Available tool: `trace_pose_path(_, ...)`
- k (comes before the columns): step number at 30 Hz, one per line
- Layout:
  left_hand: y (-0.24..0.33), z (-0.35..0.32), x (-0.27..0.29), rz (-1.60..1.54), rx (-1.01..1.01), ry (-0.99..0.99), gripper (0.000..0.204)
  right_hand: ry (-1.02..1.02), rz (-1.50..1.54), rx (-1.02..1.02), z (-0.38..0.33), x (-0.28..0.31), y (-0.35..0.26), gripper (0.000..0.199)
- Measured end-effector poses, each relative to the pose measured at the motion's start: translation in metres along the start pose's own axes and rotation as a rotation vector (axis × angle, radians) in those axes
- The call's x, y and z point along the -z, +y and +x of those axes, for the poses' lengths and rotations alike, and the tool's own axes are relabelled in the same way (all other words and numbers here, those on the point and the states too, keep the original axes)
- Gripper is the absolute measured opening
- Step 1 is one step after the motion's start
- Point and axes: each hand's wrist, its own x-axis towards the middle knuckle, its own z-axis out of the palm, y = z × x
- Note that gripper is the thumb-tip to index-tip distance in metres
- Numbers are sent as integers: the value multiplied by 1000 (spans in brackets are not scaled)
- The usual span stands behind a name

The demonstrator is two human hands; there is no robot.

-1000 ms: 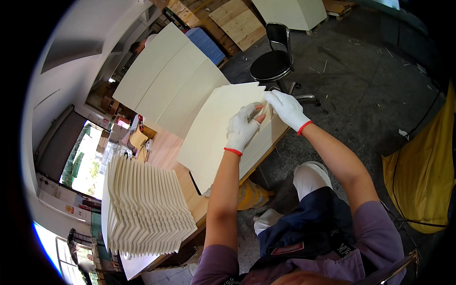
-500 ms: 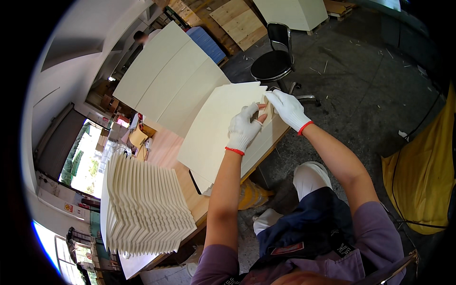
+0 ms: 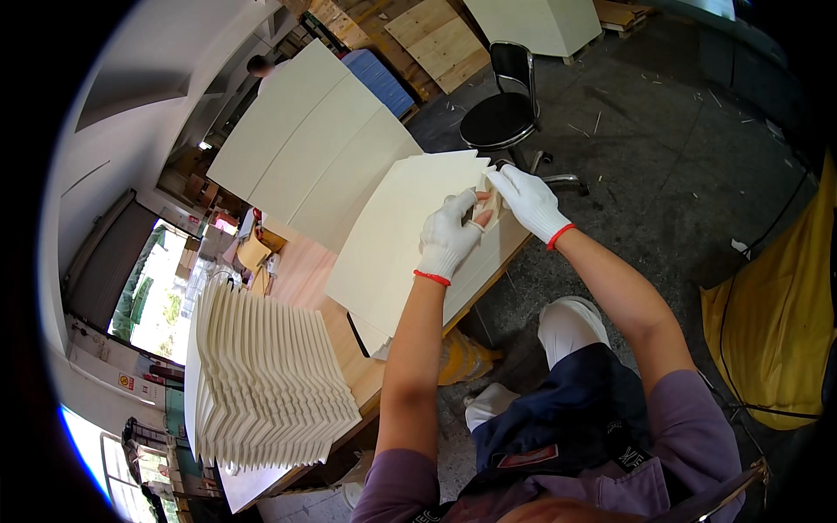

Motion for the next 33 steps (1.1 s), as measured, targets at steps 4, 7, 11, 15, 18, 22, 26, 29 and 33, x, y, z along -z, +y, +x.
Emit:
trace_pose_path(4, 3, -1, 1, -6, 18, -4, 30, -8, -6, -16, 1, -1, 1, 47)
trace_pose_path(7, 4, -2, 2, -17, 31, -4, 30, -17, -9, -23, 0, 0, -1, 47)
trace_pose_path(11, 4, -2, 2, -14, 4, 7, 30, -17, -9, -30, 1, 0, 1, 47)
trace_pose_path(15, 4, -2, 1, -48, 21, 26, 28, -16, 10, -22, 0, 1, -2, 47)
trace_pose_path(18, -1, -3, -3, -83, 14, 74, 28, -10, 21, -12, -2, 0, -2, 46)
trace_pose_path(22, -2, -1, -3, 7, -2, 17, 28, 13, 23, -12, -1, -1, 2, 45)
trace_pose_path(26, 1, -3, 0, 23, -39, 23, 30, 25, 26, -8, 0, -2, 3, 45)
trace_pose_path(29, 2, -1, -2, 13, -21, 17, 31, 25, 48, -6, 0, -4, 6, 46)
trace_pose_path(33, -4, -1, -4, 2, -66, 46, 33, 16, 51, -12, 0, -2, 4, 46)
